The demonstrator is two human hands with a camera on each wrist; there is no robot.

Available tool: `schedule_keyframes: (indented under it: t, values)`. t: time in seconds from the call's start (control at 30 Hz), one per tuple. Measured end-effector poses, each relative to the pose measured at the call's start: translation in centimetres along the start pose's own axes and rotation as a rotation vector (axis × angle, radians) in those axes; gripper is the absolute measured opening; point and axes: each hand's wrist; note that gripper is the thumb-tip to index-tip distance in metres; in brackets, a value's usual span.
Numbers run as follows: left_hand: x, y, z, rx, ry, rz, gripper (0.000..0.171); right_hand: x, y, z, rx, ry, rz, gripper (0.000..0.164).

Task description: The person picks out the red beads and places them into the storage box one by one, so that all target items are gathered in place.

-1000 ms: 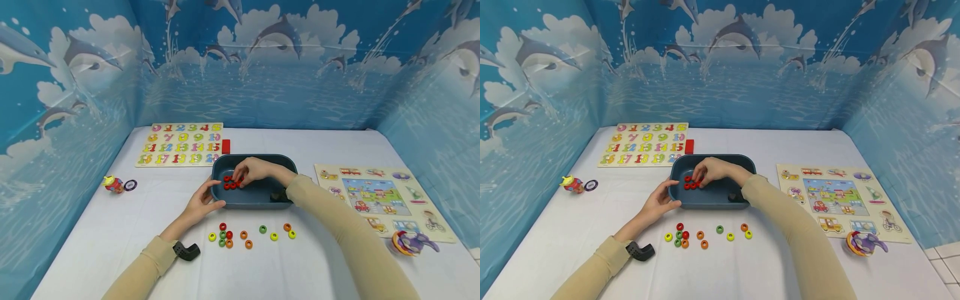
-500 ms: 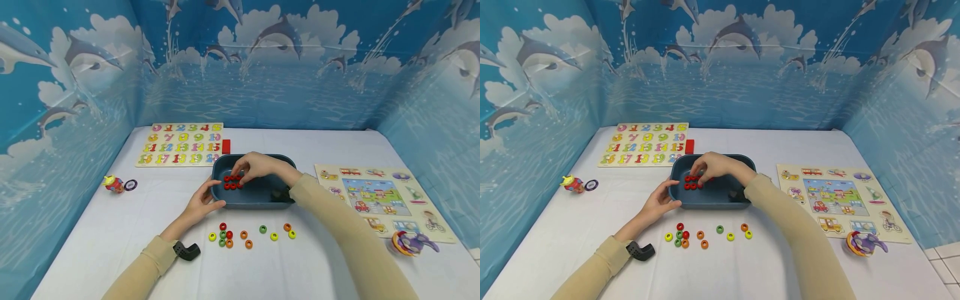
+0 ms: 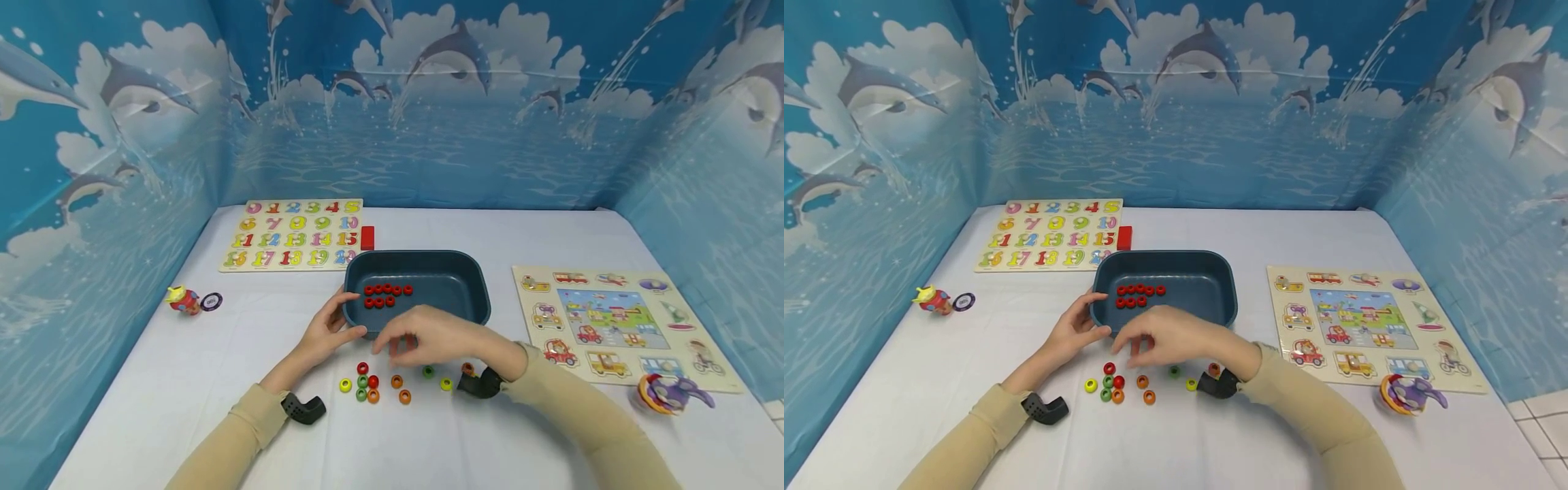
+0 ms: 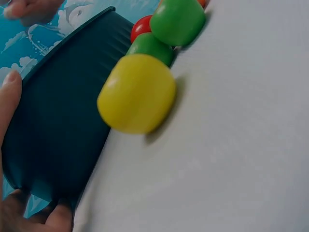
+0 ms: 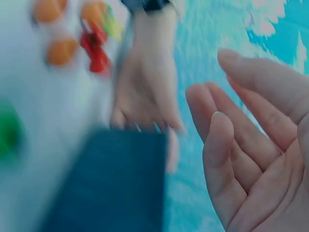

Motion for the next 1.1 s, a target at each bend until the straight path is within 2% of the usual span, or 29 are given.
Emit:
schedule_keyframes:
  t: [0.17,0.33,0.67,0.93,1.1]
  values:
    - [1.3,-0.2,0.2,-0.002,0.0,-0.01,0.058,0.6,-4.0,0.3,0.026,0.037,-0.032,0.025]
    - [1.6,-0.3,0.2,0.0,0.003,-0.002,0.058,2.1,-6.0,0.1,0.097,0.049,0.009,0.023]
    - [1.5,-0.4,0.2,-0.002,0.012,0.004,0.058,4.1,-7.4,-0.4,0.081,0.067,0.066,0.018]
    - [1.4,-0.3,0.2,-0.002,0.012,0.001,0.057,4.3,-8.0,-0.7,0.121,0.081,0.106,0.017]
    - [1.4,-0.3,0.2,-0.005,0.004,0.002,0.058,3.6,-7.2,-0.5,0.123,0.065,0.081,0.017]
Point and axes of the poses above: each hand's wrist, its own z-axis away from the middle knuckle, its own y-axis out of the back of the hand, x = y × z, and after that the axes turned 2 degrees about -x, right-handed
